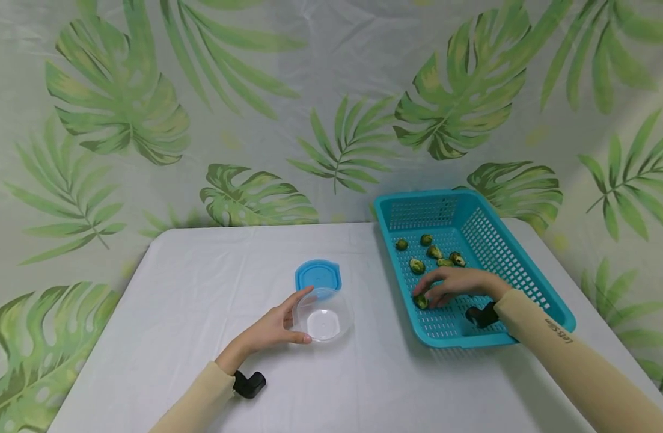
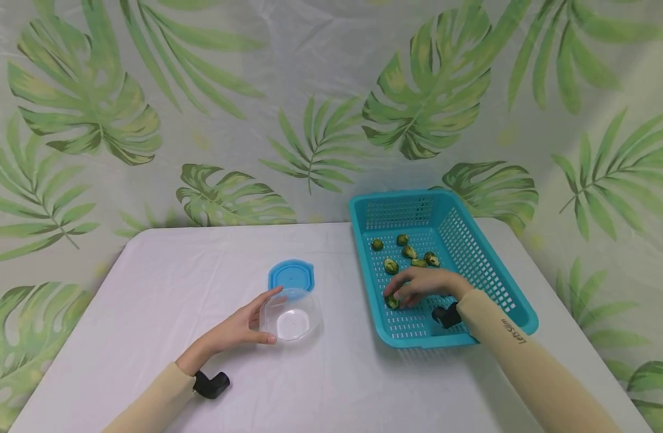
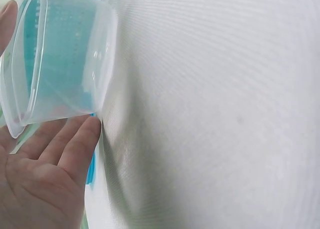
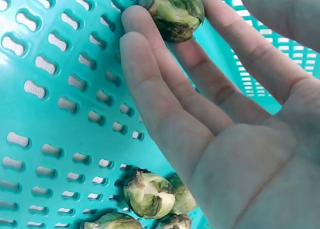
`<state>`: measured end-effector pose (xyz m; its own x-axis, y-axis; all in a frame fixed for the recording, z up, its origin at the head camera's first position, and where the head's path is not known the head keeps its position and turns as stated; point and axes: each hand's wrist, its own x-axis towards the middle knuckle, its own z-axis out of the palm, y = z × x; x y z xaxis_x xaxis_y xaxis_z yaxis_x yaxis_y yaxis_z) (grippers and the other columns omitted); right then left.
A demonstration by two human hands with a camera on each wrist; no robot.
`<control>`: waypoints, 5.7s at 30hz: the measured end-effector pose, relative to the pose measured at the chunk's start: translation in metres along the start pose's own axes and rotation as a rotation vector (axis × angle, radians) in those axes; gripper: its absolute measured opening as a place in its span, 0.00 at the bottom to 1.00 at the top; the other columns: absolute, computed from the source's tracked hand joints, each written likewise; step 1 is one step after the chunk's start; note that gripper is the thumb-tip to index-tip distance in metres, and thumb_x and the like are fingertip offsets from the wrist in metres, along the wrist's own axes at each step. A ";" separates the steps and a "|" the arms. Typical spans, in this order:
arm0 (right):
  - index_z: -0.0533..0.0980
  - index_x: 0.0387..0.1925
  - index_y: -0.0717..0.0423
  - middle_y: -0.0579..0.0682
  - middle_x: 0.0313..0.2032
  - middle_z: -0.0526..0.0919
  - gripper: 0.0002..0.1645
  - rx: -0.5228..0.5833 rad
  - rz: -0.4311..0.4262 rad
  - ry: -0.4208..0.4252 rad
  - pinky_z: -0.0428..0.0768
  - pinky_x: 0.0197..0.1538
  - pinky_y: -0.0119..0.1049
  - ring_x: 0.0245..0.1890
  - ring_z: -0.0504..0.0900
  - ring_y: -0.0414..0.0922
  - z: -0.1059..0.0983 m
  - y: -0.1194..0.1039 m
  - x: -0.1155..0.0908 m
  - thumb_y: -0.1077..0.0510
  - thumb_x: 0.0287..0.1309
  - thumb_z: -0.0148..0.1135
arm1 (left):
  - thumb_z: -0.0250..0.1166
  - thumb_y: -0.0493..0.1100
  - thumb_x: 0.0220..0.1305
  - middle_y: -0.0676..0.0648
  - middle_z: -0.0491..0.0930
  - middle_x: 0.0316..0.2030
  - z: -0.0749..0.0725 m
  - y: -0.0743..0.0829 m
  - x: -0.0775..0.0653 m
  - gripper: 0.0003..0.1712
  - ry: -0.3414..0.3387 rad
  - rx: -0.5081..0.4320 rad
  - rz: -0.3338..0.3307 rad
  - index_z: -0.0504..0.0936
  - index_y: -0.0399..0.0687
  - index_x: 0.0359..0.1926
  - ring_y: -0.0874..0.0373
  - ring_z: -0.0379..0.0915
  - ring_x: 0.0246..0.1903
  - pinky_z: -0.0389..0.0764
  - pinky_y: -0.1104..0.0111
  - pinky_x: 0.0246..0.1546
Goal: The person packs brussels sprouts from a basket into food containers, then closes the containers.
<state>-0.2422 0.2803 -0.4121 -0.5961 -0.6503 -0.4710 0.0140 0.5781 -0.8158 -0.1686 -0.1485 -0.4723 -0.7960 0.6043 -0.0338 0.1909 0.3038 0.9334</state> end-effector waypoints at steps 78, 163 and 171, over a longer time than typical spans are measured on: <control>0.74 0.42 0.64 0.56 0.37 0.77 0.07 0.010 -0.305 0.108 0.82 0.40 0.47 0.32 0.82 0.50 0.083 -0.130 0.046 0.64 0.64 0.57 | 0.71 0.38 0.56 0.43 0.55 0.71 0.000 -0.002 0.001 0.53 -0.018 -0.066 0.052 0.47 0.48 0.75 0.45 0.54 0.67 0.65 0.51 0.60; 0.69 0.51 0.69 0.63 0.47 0.76 0.19 0.202 -0.188 0.438 0.80 0.46 0.48 0.46 0.77 0.63 -0.013 -0.030 -0.006 0.57 0.69 0.54 | 0.70 0.42 0.57 0.44 0.54 0.71 0.004 0.003 0.000 0.54 -0.013 0.026 0.059 0.45 0.49 0.76 0.46 0.47 0.70 0.64 0.47 0.60; 0.67 0.53 0.71 0.67 0.50 0.74 0.20 0.177 -0.139 0.435 0.77 0.50 0.54 0.48 0.77 0.62 -0.021 -0.019 -0.009 0.57 0.70 0.53 | 0.70 0.41 0.57 0.44 0.53 0.72 0.005 0.003 0.000 0.54 -0.012 0.039 0.065 0.45 0.48 0.76 0.46 0.46 0.70 0.64 0.47 0.60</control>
<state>-0.2536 0.2856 -0.3850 -0.8814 -0.4277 -0.2006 0.0244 0.3829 -0.9235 -0.1650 -0.1442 -0.4709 -0.7743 0.6324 0.0221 0.2645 0.2917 0.9192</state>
